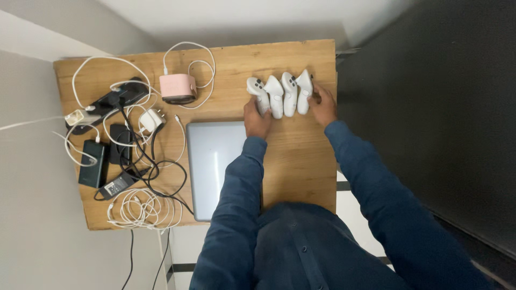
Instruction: The person organizes several electronic devices and accessories on a wooden table. They handle white game controllers, a pink VR headset, a laptop, and multiple power adapters with cables, arranging them in neat rows and coiling the cables.
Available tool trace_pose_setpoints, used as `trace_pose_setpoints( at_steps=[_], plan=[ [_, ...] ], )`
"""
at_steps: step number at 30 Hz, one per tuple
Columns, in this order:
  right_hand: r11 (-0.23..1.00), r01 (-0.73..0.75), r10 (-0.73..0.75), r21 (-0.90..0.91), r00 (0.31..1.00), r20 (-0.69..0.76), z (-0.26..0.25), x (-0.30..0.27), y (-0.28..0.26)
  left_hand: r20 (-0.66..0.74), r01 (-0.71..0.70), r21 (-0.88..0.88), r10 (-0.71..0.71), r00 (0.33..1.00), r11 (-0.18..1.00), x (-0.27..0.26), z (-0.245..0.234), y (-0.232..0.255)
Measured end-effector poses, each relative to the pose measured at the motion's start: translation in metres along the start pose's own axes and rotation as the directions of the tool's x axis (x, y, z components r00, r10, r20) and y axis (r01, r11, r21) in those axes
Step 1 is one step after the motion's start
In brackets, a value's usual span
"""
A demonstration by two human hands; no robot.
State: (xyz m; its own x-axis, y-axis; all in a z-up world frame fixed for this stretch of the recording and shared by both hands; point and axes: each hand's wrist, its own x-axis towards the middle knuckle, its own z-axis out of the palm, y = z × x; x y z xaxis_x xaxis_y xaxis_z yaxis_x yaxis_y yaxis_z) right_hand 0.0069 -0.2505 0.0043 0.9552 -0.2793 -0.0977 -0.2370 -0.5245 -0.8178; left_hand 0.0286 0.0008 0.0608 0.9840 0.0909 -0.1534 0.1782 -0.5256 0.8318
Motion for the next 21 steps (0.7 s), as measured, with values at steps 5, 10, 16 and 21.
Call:
trace_pose_setpoints(
  at_steps=[5,10,16,21],
  plan=[
    [0.992,-0.096,0.095,0.083,0.995,0.007,0.005,-0.002,0.012,-0.052,-0.116,0.028,0.117,0.992,0.993,-0.013,-0.009,0.003],
    [0.998,-0.066,0.065,-0.011,0.998,-0.012,0.009,-0.008,0.016,-0.103,-0.064,0.055,0.07,0.992,0.996,-0.034,-0.021,-0.001],
    [0.997,-0.047,0.049,-0.059,0.998,0.026,0.006,-0.04,-0.012,-0.183,-0.104,0.0,0.102,0.978,0.995,-0.068,-0.034,-0.001],
    [1.0,-0.009,0.008,0.007,1.0,0.03,0.016,-0.068,-0.037,-0.21,-0.116,-0.066,0.099,0.973,0.991,-0.092,-0.04,0.006]
  ],
)
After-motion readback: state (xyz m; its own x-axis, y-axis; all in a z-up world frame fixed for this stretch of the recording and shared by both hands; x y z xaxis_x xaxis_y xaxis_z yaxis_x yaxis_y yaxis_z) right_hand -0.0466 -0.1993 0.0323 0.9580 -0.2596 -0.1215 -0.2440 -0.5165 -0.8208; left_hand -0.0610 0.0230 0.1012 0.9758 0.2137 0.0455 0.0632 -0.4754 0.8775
